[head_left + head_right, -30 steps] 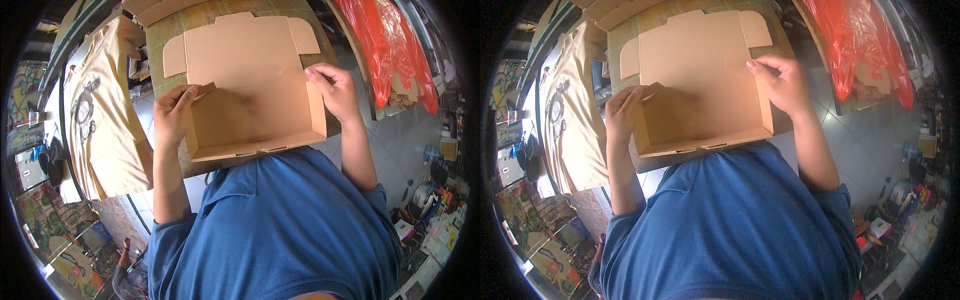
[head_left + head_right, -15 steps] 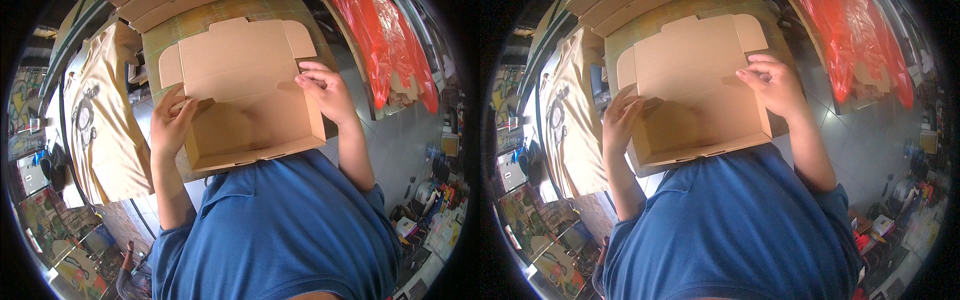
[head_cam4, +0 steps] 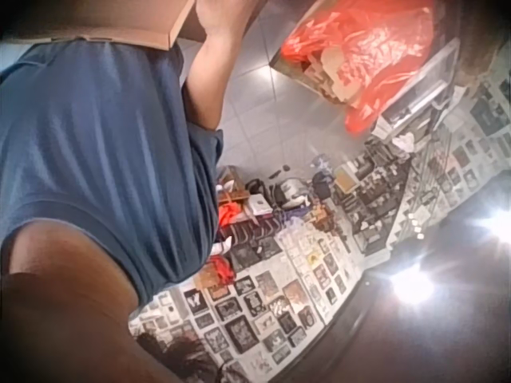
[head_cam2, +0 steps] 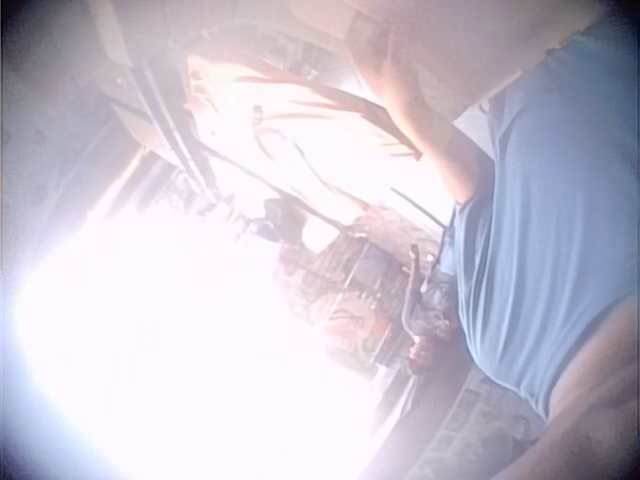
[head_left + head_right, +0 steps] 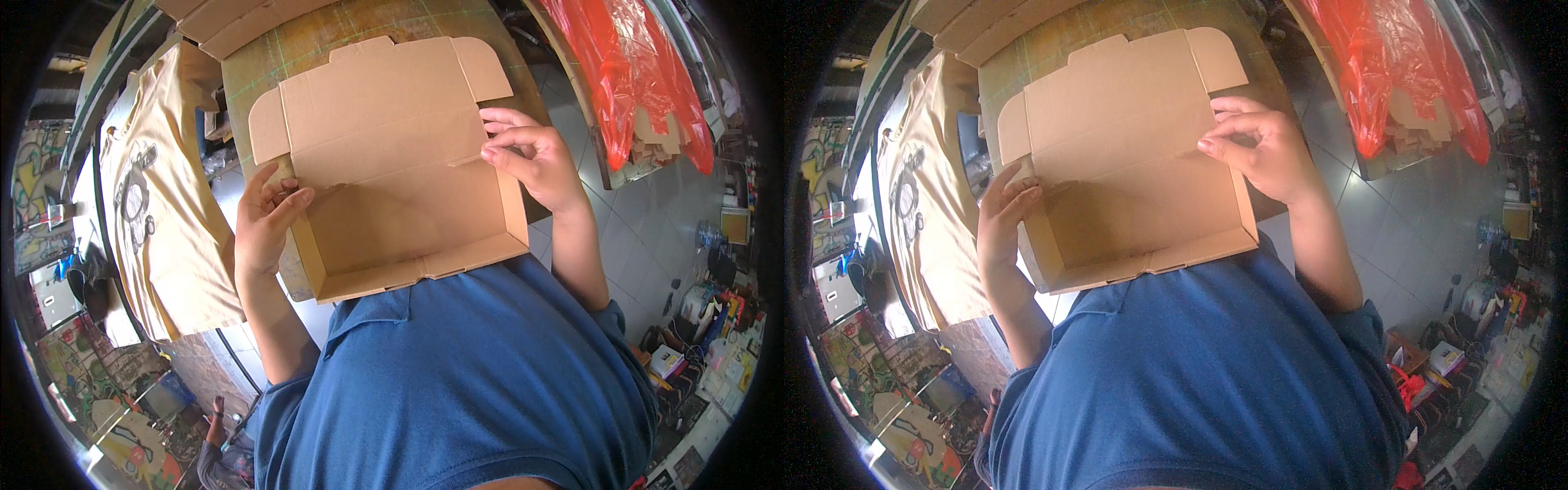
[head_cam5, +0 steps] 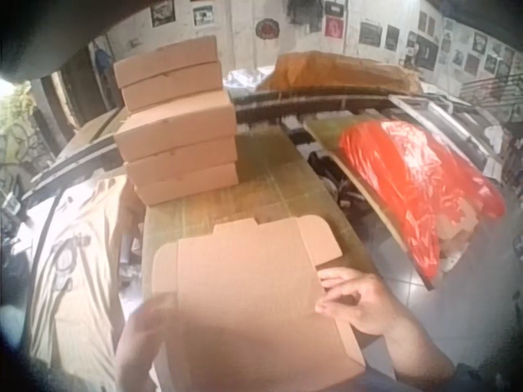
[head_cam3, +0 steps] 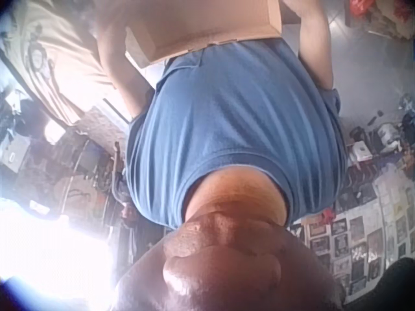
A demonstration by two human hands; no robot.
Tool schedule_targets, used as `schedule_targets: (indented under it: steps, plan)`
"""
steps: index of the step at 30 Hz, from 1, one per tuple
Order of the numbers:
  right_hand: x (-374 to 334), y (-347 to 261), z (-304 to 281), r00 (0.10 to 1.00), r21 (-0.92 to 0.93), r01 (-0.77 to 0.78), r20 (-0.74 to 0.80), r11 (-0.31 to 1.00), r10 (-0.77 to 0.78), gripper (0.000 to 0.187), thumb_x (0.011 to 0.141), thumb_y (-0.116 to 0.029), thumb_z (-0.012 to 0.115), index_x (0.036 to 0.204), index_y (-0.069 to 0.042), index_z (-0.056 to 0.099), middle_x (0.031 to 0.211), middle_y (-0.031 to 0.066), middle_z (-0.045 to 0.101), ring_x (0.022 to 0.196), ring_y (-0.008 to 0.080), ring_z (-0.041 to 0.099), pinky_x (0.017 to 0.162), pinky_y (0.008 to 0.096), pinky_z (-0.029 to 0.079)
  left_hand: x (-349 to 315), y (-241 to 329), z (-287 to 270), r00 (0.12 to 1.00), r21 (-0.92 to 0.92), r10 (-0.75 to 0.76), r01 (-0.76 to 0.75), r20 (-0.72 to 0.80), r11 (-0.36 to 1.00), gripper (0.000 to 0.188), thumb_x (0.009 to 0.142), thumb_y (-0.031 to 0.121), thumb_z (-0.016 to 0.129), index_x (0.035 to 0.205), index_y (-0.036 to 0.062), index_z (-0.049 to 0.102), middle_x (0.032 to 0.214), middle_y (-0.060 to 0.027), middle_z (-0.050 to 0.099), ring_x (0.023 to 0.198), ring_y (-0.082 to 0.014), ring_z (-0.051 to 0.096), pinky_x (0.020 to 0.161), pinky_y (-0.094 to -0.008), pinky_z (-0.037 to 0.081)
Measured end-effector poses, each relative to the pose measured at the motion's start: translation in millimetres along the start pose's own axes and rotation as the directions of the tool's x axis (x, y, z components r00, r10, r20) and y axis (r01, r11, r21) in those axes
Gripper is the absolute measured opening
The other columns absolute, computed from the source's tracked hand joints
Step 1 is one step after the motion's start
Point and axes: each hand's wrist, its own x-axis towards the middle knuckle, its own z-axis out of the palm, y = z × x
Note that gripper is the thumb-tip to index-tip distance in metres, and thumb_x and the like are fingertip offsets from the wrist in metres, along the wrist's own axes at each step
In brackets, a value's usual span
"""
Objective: The person repeatedly folds flat cardboard pieces into small rectangular boxes by hand. They fold the side flaps, tuck the tabs into slots, and then place the finished boxes into a red plastic bag on the table.
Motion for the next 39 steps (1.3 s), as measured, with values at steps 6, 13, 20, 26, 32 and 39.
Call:
schedule_targets:
  steps: [6, 13, 20, 26, 32, 39]
  plan:
    - [-3, -7, 12, 0.991, 0.203, 0.088, -0.118, 0.975, -0.065, 0.011, 0.077, -0.008, 0.076, 0.083, -0.001, 0.071, 0.112, 0.0148, 0.06, 0.104, 0.0211, 0.058, 0.088, 0.0315, 0.046, 4, -14, -11, 0.989, -0.135, 0.071, -0.053, 0.132, 0.989, 0.047, 0.079, -0.002, 0.065, 0.123, -0.0081, 0.048, 0.102, -0.0084, 0.056, 0.082, -0.0116, 0.056, 0.07, -0.0219, 0.043]
    - [-1, -10, 12, 0.989, 0.227, -0.104, -0.081, 0.968, 0.125, 0.008, 0.078, -0.001, 0.074, 0.076, 0.001, 0.066, 0.095, 0.0076, 0.065, 0.081, 0.013, 0.063, 0.071, 0.0237, 0.049, 0, -23, 1, 0.99, -0.206, 0.14, -0.136, 0.009, 0.969, 0.023, 0.081, -0.002, 0.068, 0.103, -0.0013, 0.061, 0.086, -0.0035, 0.063, 0.079, -0.0103, 0.058, 0.074, -0.0201, 0.042]
    - [-13, 11, 11, 0.979, 0.435, -0.121, -0.096, 0.892, 0.18, 0.042, 0.079, -0.007, 0.069, 0.118, -0.002, 0.053, 0.098, 0.015, 0.061, 0.088, 0.0189, 0.061, 0.076, 0.0308, 0.049, -6, -51, 3, 0.975, -0.34, 0.206, -0.221, -0.081, 0.914, 0.017, 0.083, 0.001, 0.067, 0.099, 0.0, 0.063, 0.091, -0.008, 0.067, 0.084, -0.0114, 0.06, 0.078, -0.0225, 0.044]
    - [-17, 25, -7, 0.901, 0.839, 0.006, 0.231, 0.545, -0.366, 0.068, 0.086, -0.042, 0.051, 0.14, -0.005, 0.037, 0.141, 0.0317, 0.035, 0.127, 0.0396, 0.044, 0.102, 0.0502, 0.037, -18, -61, -7, 0.904, -0.756, 0.4, -0.157, 0.149, 0.636, 0.057, 0.092, 0.051, 0.045, 0.105, -0.0029, 0.061, 0.113, -0.0245, 0.061, 0.11, -0.0324, 0.057, 0.098, -0.0413, 0.041]
    - [-17, 33, -14, 0.916, 0.901, -0.148, 0.28, 0.408, -0.287, 0.062, 0.094, -0.05, 0.04, 0.131, -0.001, 0.045, 0.14, 0.0324, 0.036, 0.127, 0.0391, 0.044, 0.104, 0.0504, 0.036, -9, -73, -12, 0.907, -0.727, 0.404, -0.198, 0.118, 0.657, 0.08, 0.092, 0.064, 0.019, 0.108, -0.003, 0.059, 0.116, -0.0281, 0.058, 0.122, -0.038, 0.046, 0.109, -0.0489, 0.027]
    - [23, -5, -1, 0.964, 0.593, 0.256, -0.104, 0.763, -0.243, 0.051, 0.096, -0.034, 0.048, 0.132, 0.002, 0.042, 0.132, 0.0252, 0.051, 0.121, 0.0269, 0.052, 0.102, 0.0383, 0.042, 16, -27, 17, 0.849, -0.689, 0.524, -0.424, -0.074, 0.588, 0.068, 0.09, 0.055, 0.044, 0.131, 0.0011, 0.046, 0.138, -0.0249, 0.04, 0.129, -0.0366, 0.04, 0.109, -0.0513, 0.027]
